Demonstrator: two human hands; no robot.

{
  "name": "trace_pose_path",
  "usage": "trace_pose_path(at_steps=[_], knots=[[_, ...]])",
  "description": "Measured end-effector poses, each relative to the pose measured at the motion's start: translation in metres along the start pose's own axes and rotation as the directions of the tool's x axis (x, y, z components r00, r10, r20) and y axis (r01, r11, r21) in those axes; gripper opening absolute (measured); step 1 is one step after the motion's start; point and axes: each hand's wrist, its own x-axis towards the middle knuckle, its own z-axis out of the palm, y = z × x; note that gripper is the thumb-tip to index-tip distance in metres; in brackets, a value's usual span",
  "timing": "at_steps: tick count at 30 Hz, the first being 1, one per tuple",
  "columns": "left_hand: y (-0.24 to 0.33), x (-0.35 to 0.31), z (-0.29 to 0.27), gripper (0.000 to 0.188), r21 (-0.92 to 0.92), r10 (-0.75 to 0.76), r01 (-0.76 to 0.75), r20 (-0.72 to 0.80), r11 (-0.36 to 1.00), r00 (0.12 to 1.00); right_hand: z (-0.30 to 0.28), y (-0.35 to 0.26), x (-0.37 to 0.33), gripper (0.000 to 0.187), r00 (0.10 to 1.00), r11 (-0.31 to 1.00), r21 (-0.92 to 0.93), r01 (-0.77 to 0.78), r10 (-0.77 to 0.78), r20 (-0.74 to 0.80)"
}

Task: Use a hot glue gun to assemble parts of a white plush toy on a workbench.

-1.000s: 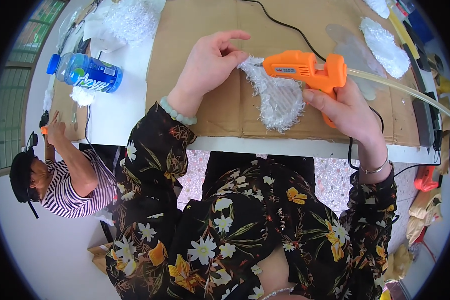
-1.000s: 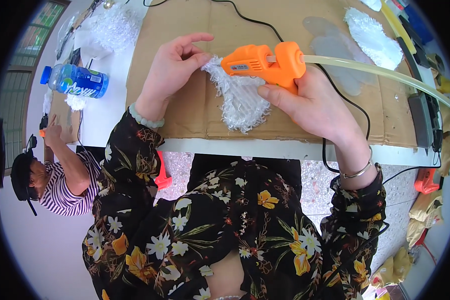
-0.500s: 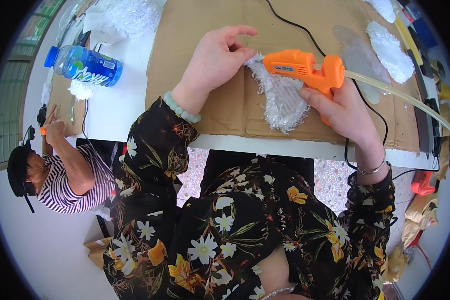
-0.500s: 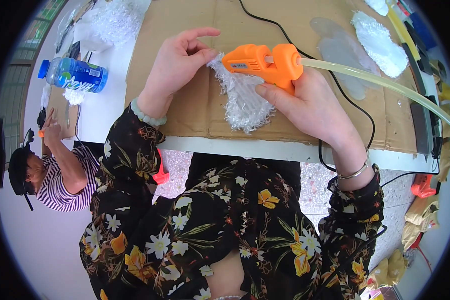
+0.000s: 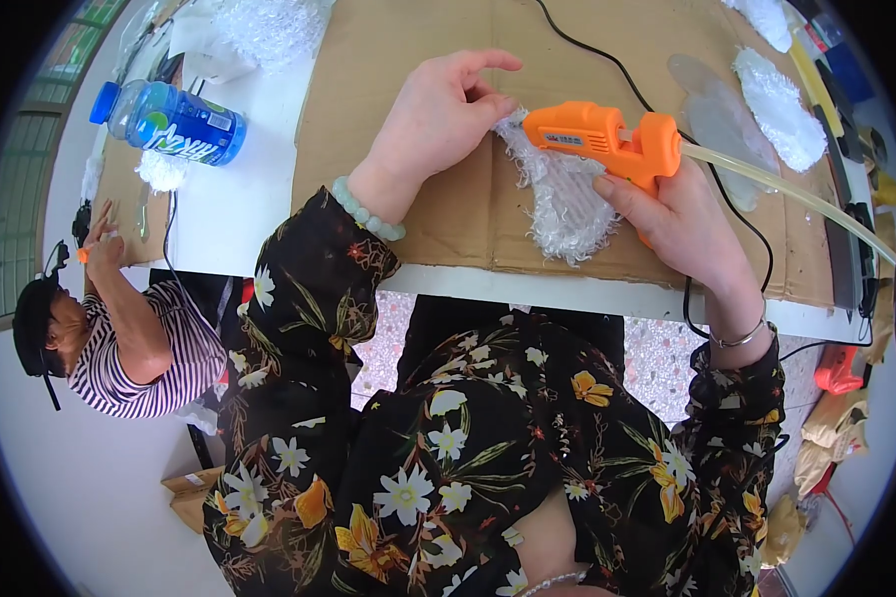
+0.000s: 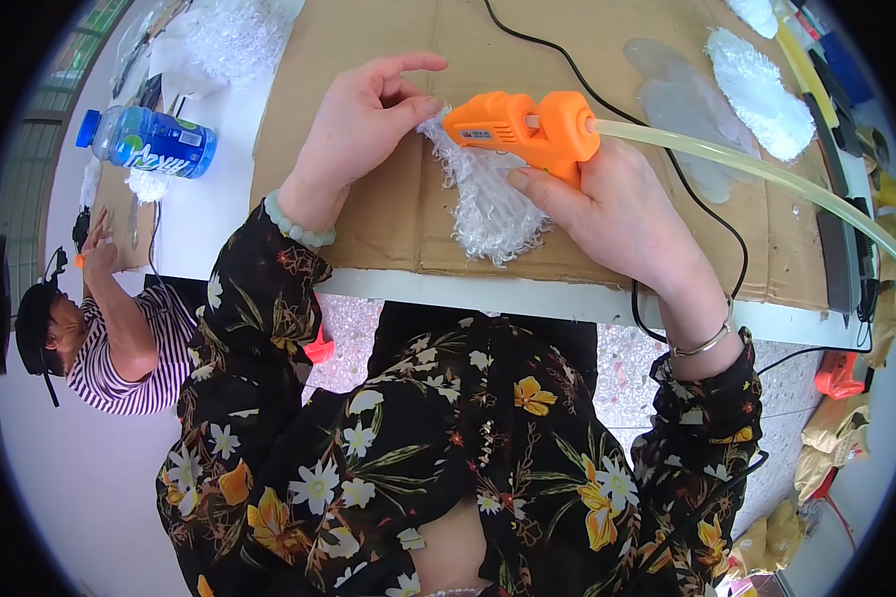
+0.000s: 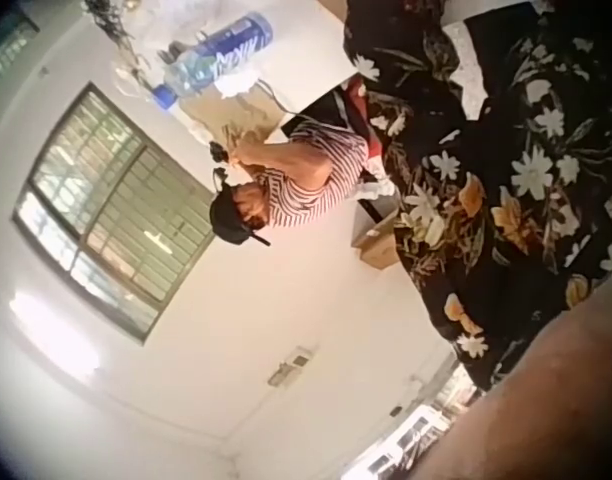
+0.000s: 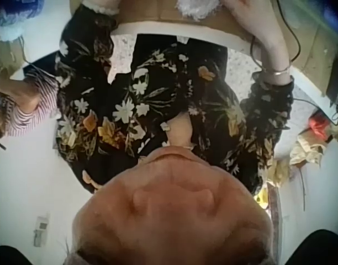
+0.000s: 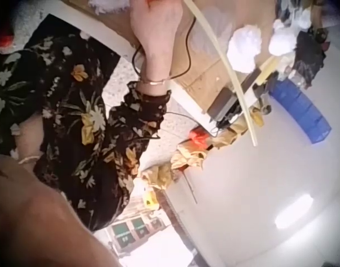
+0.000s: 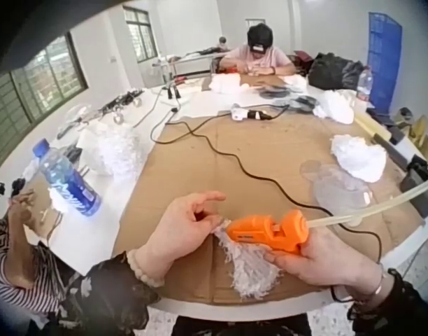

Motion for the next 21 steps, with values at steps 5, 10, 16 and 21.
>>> trace_pose_path(at_steps=[5,10,16,21], knots=[[-0.0013,0.0012,0.0014,0.031,0.022,0.005,-0.005,0.007,1.0,1.0,-0.0021,0.0012,-0.002,0.025,1.0,0.998,-0.058,0.013,-0.012,0.007],[-0.0009,0.0011,0.001,0.031,0.035,0.012,-0.013,0.003,0.999,1.0,-0.0044,-0.003,-0.0024,0.026,0.995,0.997,-0.009,-0.081,0.081,0.052],[-0.0002,-0.0001,-0.0005,0.031,0.055,0.004,-0.005,0.009,0.998,1.0,-0.0011,-0.0052,-0.0019,0.027,1.0,0.999,-0.055,0.005,-0.005,0.001],[-0.0013,0.0009,0.0018,0.03,0.052,0.021,-0.021,-0.003,0.998,1.0,-0.003,-0.0025,-0.0074,0.029,1.0,0.999,-0.046,0.002,-0.002,0.001]])
